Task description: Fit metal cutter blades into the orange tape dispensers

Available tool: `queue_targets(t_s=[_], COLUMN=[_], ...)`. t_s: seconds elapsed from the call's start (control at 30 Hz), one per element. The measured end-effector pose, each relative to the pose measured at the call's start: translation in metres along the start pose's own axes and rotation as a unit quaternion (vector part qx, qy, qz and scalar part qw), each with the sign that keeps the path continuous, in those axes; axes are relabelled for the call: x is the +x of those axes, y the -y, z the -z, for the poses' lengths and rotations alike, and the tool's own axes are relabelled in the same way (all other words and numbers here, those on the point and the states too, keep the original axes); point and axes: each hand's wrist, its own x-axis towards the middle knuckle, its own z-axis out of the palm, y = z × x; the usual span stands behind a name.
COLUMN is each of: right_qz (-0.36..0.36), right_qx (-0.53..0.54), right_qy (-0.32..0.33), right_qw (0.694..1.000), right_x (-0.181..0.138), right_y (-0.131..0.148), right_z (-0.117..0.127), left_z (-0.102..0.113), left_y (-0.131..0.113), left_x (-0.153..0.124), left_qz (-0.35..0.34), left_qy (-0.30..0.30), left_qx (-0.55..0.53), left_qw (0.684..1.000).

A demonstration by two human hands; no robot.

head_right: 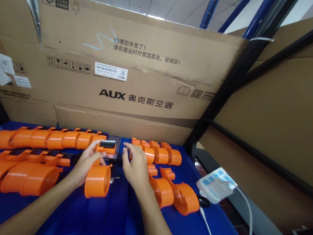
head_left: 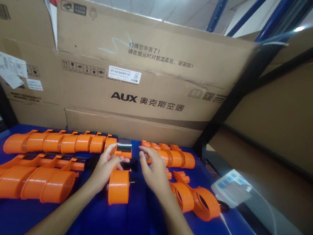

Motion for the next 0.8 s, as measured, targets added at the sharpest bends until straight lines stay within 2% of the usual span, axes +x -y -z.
queue_targets(t_s=[0.1,0.2,0.4,0.57,0.7,0.8], right_qz=[-0.061,-0.073,-0.070,-0.072,-0.071,-0.070], right_qx=[-0.144,-0.227,-0.246,-0.239,-0.225,-0.154], right_qy=[0.081,0.143,0.180,0.193,0.183,0.143], right_qw=[0.984,0.961,0.950,0.949,0.954,0.975], right_x=[-0.002,-0.006,-0.014,-0.015,-0.013,-0.011], right_y=[-0.005,-0.007,-0.009,-0.011,-0.011,-0.009], right_z=[-0.005,-0.012,-0.022,-0.021,-0.017,-0.013], left_z=[0.000,-0.001,0.002,0.001,0.000,0.003], left_y=[-0.003,-0.006,-0.006,-0.006,-0.006,-0.003], left_x=[0.001,0.000,0.002,0.002,0.002,0.003], left_qz=[-0.005,-0.009,-0.010,-0.013,-0.016,-0.021], left_qy=[-0.028,-0.040,-0.059,-0.045,-0.052,-0.049], left_qx=[0.006,0.022,0.043,0.036,0.033,0.034], left_qw=[1.000,0.999,0.997,0.998,0.998,0.998])
